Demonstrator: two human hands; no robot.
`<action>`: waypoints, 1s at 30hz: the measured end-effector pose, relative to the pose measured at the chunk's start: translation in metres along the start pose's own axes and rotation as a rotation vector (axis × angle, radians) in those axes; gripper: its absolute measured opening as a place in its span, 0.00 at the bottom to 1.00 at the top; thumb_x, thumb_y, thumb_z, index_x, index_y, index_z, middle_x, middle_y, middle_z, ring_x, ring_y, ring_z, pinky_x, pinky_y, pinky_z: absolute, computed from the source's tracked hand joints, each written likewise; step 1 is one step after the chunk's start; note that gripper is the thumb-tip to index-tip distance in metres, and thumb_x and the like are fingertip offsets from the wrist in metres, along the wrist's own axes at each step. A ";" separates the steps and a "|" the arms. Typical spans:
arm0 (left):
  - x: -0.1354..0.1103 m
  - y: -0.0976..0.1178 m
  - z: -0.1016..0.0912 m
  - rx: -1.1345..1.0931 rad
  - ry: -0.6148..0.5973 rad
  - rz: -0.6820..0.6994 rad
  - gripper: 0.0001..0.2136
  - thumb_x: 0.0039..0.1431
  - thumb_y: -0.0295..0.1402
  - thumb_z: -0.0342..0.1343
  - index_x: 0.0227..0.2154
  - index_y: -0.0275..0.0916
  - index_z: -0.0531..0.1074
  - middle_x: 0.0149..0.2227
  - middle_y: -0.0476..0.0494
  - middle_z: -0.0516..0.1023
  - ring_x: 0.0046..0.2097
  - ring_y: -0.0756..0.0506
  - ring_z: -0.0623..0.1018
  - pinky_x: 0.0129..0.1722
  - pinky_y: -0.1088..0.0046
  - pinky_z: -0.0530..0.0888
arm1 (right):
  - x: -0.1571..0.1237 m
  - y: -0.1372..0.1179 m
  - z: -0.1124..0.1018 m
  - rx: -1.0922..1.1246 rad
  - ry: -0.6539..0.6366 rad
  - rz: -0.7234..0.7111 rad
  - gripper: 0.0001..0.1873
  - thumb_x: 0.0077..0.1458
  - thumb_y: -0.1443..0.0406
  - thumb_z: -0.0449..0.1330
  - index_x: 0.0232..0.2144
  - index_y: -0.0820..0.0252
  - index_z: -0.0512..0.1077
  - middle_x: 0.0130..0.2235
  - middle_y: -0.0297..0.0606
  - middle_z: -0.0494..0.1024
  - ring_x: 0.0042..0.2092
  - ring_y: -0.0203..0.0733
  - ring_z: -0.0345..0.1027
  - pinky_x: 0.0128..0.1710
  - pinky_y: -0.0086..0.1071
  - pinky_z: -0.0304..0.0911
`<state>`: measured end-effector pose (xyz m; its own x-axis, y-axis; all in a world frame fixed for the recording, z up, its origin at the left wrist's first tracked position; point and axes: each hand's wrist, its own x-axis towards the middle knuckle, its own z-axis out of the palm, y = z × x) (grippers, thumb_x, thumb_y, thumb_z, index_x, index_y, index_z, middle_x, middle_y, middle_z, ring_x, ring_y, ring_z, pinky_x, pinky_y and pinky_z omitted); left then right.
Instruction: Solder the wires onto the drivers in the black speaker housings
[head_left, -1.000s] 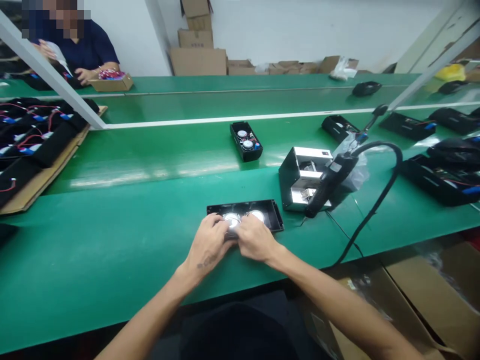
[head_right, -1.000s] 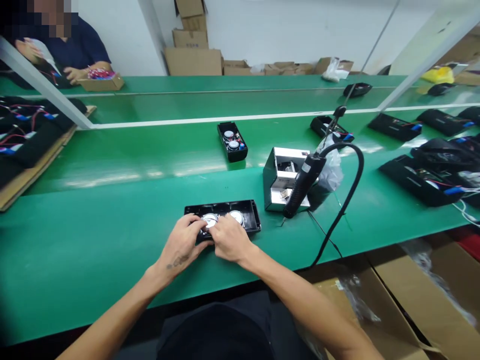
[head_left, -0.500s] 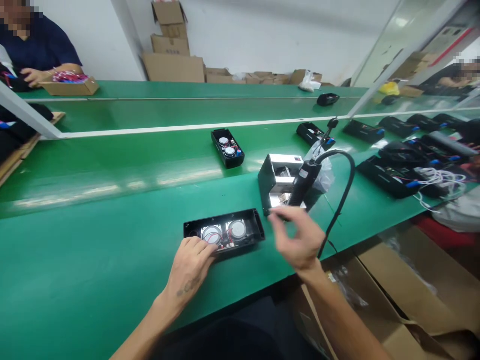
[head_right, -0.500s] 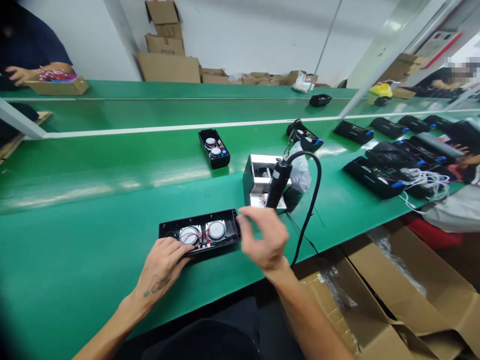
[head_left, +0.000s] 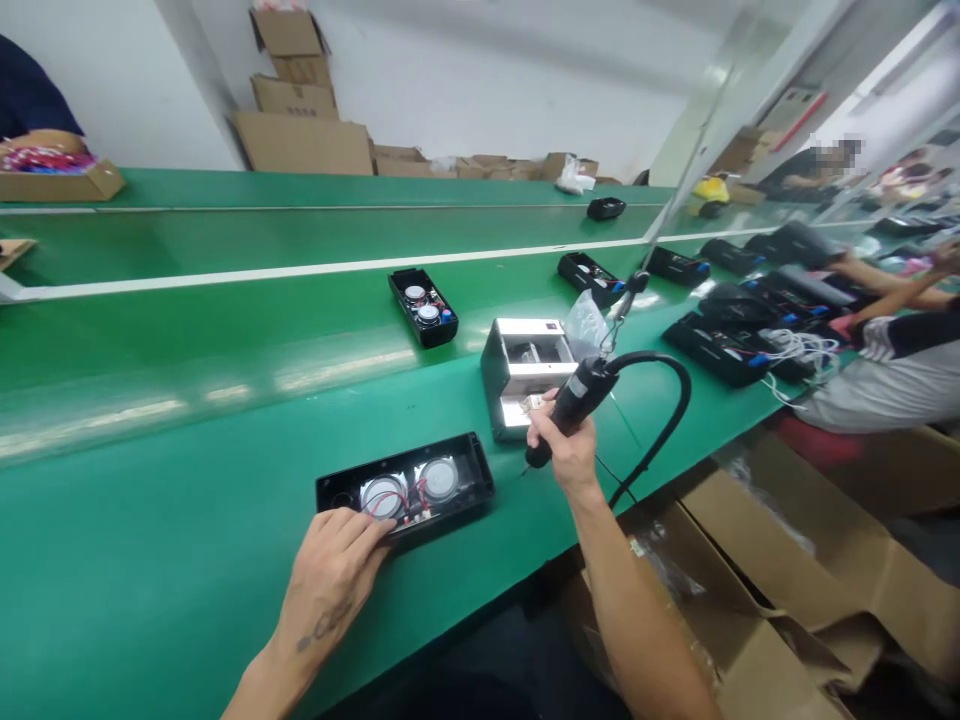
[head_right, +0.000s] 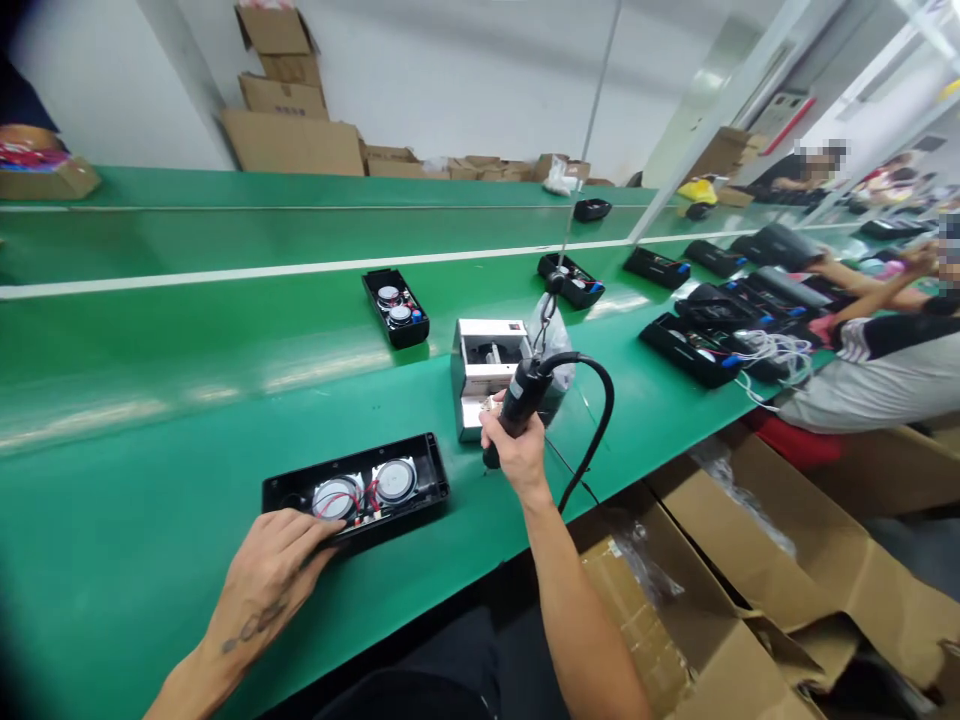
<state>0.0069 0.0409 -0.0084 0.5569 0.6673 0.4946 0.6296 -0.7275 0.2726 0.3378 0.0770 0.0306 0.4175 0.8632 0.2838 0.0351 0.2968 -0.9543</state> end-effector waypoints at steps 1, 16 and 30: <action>-0.001 -0.002 0.001 -0.002 0.003 0.007 0.05 0.69 0.27 0.56 0.44 0.41 0.75 0.34 0.48 0.80 0.36 0.45 0.76 0.41 0.64 0.70 | 0.002 -0.007 -0.002 0.037 0.037 -0.006 0.16 0.56 0.60 0.68 0.42 0.56 0.67 0.21 0.21 0.68 0.20 0.33 0.62 0.25 0.32 0.61; 0.009 -0.006 0.007 -0.022 -0.038 -0.024 0.05 0.68 0.33 0.57 0.42 0.44 0.77 0.34 0.49 0.81 0.34 0.45 0.77 0.38 0.65 0.71 | 0.053 -0.044 0.014 -0.171 0.149 -0.193 0.19 0.54 0.56 0.66 0.44 0.54 0.66 0.20 0.20 0.67 0.20 0.34 0.62 0.26 0.34 0.64; 0.014 0.003 0.002 -0.004 -0.066 -0.059 0.06 0.69 0.30 0.55 0.40 0.42 0.77 0.33 0.47 0.81 0.34 0.45 0.76 0.38 0.64 0.72 | -0.016 -0.068 0.038 0.294 -0.074 -0.124 0.17 0.60 0.62 0.64 0.49 0.50 0.64 0.20 0.18 0.61 0.16 0.31 0.54 0.17 0.29 0.55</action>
<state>0.0181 0.0483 -0.0022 0.5537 0.7178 0.4222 0.6599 -0.6874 0.3033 0.2943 0.0582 0.0948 0.3590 0.8370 0.4129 -0.1867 0.4979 -0.8469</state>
